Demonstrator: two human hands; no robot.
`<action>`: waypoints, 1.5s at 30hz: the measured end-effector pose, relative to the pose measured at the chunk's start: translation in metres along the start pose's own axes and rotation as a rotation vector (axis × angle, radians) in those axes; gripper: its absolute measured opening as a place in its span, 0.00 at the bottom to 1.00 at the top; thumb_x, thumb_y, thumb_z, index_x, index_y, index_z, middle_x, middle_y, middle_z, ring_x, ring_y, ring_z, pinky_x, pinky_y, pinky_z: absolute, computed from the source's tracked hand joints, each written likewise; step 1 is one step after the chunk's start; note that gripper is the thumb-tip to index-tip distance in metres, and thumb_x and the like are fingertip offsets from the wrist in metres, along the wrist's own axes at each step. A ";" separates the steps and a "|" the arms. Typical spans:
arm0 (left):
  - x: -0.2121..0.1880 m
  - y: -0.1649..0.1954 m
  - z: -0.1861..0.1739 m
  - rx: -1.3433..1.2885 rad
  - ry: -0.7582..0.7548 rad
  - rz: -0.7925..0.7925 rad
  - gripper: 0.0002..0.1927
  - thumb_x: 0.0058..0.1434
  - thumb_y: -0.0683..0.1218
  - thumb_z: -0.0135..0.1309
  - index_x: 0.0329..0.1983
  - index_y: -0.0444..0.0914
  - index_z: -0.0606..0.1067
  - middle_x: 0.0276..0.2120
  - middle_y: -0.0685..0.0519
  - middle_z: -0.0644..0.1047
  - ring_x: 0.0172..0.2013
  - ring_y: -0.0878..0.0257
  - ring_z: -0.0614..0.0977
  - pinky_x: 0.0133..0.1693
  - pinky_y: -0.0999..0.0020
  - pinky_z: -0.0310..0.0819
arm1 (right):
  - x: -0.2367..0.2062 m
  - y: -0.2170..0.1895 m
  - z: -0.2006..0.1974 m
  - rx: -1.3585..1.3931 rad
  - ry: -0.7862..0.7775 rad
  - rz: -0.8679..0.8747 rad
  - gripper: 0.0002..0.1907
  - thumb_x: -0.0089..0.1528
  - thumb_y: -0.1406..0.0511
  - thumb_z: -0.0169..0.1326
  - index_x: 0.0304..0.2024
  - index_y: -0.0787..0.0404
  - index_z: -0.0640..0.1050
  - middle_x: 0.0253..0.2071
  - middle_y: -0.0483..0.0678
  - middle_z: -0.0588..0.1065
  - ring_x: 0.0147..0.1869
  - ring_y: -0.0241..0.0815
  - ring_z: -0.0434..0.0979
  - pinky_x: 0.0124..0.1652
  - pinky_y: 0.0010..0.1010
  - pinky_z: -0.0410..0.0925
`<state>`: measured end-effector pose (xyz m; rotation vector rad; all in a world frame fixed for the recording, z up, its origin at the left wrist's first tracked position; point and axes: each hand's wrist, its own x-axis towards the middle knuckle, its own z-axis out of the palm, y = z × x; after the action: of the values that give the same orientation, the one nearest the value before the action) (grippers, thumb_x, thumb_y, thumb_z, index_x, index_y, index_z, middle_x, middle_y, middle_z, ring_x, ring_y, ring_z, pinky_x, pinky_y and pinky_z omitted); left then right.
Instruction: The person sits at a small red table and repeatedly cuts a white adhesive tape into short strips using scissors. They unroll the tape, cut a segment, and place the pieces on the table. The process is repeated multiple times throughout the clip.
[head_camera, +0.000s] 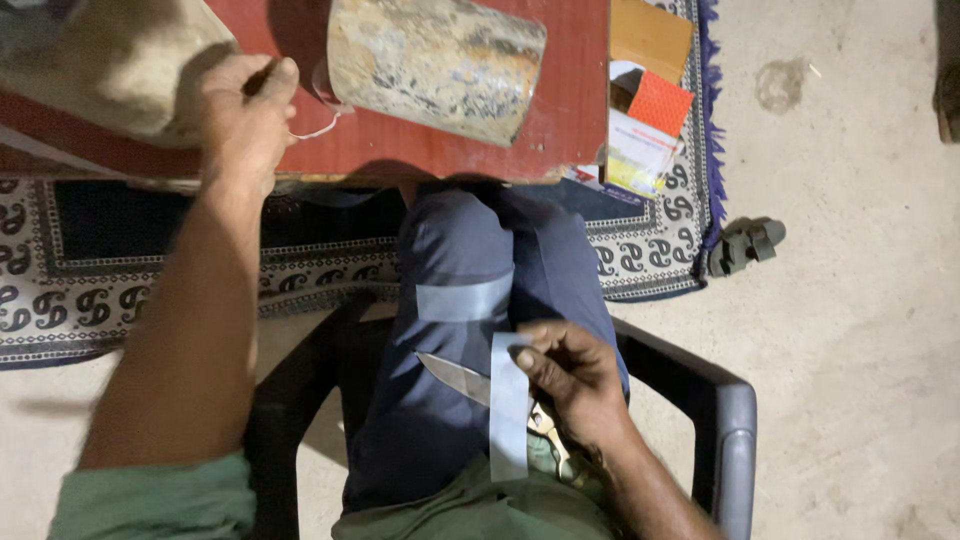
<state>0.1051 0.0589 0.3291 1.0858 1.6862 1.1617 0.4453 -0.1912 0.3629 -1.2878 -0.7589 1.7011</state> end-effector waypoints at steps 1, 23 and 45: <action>-0.017 0.008 -0.003 0.007 -0.039 0.055 0.15 0.69 0.48 0.58 0.53 0.35 0.78 0.41 0.51 0.81 0.33 0.66 0.81 0.28 0.70 0.78 | 0.001 -0.002 0.000 0.002 -0.004 -0.045 0.10 0.63 0.73 0.58 0.48 0.66 0.79 0.34 0.45 0.79 0.36 0.33 0.77 0.36 0.24 0.72; -0.206 0.013 0.015 -0.503 -0.364 0.038 0.07 0.69 0.41 0.56 0.47 0.33 0.79 0.36 0.54 0.80 0.35 0.69 0.79 0.41 0.73 0.76 | 0.011 -0.042 0.018 -1.077 0.078 -0.770 0.21 0.59 0.69 0.64 0.54 0.62 0.76 0.48 0.54 0.78 0.51 0.53 0.80 0.49 0.38 0.73; -0.216 0.012 0.005 -0.846 -0.728 0.181 0.05 0.69 0.38 0.58 0.45 0.31 0.79 0.47 0.48 0.76 0.51 0.60 0.77 0.57 0.63 0.71 | 0.020 -0.086 0.069 -0.618 -0.149 -0.685 0.07 0.67 0.67 0.60 0.38 0.66 0.81 0.34 0.47 0.81 0.37 0.32 0.79 0.38 0.26 0.72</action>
<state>0.1788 -0.1400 0.3696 0.9296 0.4535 1.2053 0.3997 -0.1326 0.4470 -1.0913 -1.6829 1.0326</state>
